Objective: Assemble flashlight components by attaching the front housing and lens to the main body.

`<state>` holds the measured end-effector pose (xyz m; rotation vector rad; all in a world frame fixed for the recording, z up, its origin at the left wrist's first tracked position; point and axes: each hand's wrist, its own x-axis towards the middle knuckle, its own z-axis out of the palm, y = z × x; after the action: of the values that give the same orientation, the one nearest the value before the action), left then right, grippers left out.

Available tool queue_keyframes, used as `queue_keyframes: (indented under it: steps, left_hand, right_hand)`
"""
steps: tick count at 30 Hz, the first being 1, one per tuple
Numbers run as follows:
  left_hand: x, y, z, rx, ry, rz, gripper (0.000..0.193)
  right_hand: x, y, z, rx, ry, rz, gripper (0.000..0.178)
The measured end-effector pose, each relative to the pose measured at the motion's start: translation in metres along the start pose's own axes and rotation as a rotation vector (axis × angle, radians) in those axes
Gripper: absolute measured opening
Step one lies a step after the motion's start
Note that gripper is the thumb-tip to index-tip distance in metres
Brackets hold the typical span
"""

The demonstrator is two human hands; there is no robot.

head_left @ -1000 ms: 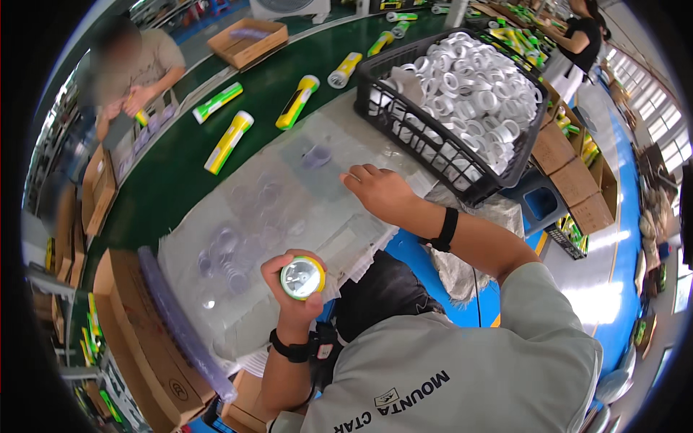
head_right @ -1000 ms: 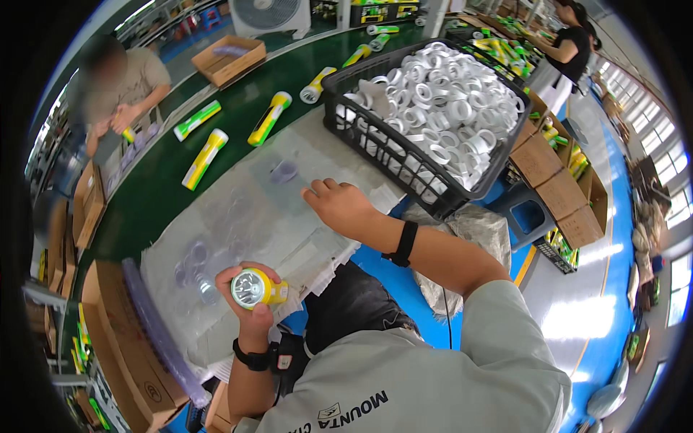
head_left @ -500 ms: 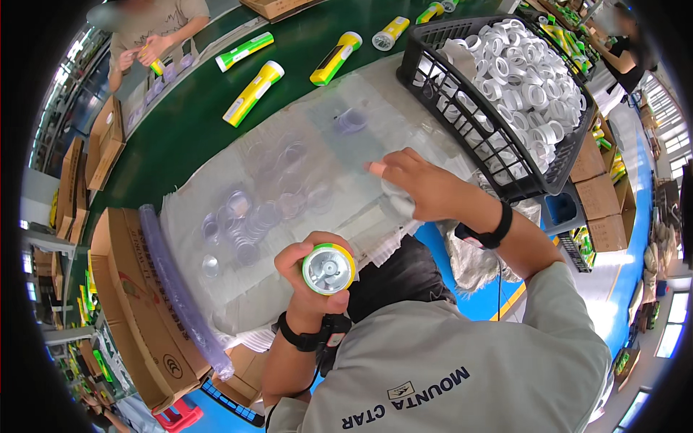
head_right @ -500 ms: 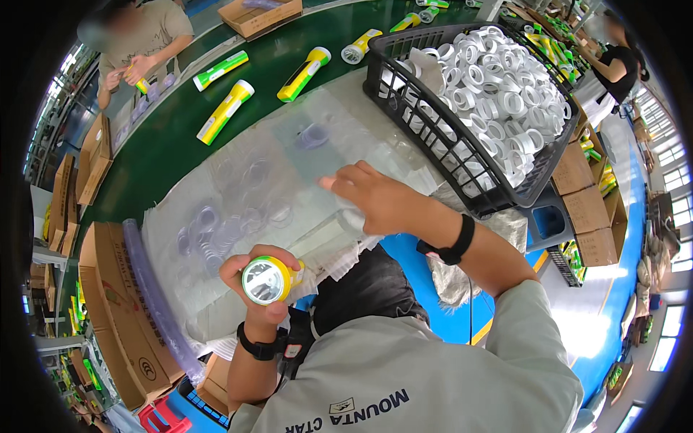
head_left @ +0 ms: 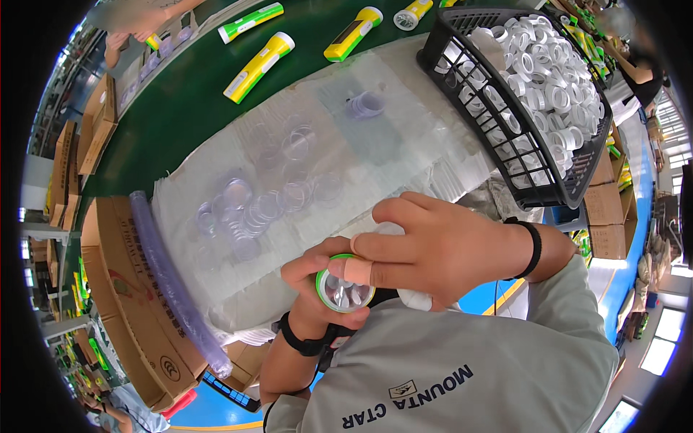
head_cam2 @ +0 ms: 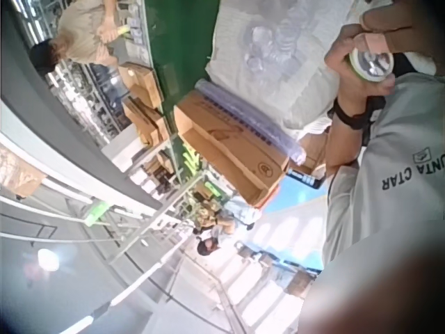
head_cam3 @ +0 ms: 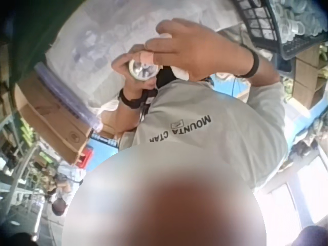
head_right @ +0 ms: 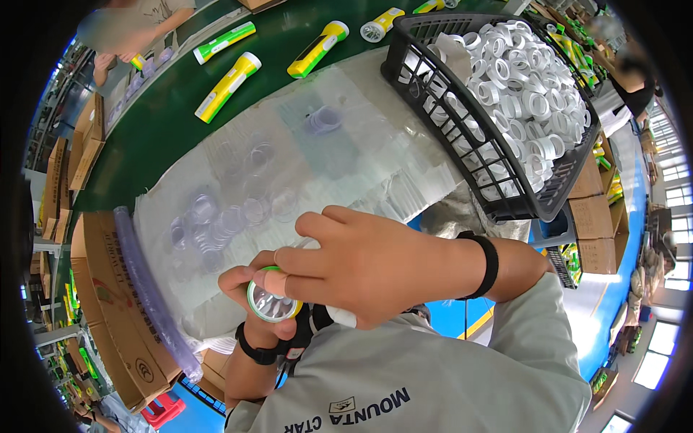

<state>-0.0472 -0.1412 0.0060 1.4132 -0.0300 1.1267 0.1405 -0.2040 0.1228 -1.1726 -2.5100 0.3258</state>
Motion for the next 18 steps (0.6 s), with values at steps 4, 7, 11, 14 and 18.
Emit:
queue_keyframes:
  steps: [4,7,11,14,18]
  left_hand:
    - [0.003,0.001,-0.004,0.053,-0.021,-0.005,0.077]
    - [0.008,-0.001,-0.004,0.069,0.004,0.006,0.072]
    - [0.01,0.006,0.001,0.02,-0.003,-0.016,0.068]
    - [0.013,0.006,0.003,0.014,-0.023,-0.052,0.067]
    - [0.013,0.001,0.002,0.011,0.002,-0.076,0.066]
  right_hand:
    - [0.001,-0.002,0.001,-0.117,-0.056,-0.009,0.098]
    - [0.003,0.002,0.005,-0.154,-0.096,0.076,0.1]
    - [-0.005,-0.001,0.007,-0.145,0.015,0.025,0.098]
    - [-0.011,-0.011,0.013,-0.16,0.055,0.052,0.092]
    - [-0.011,-0.014,0.003,-0.063,0.148,0.121,0.065]
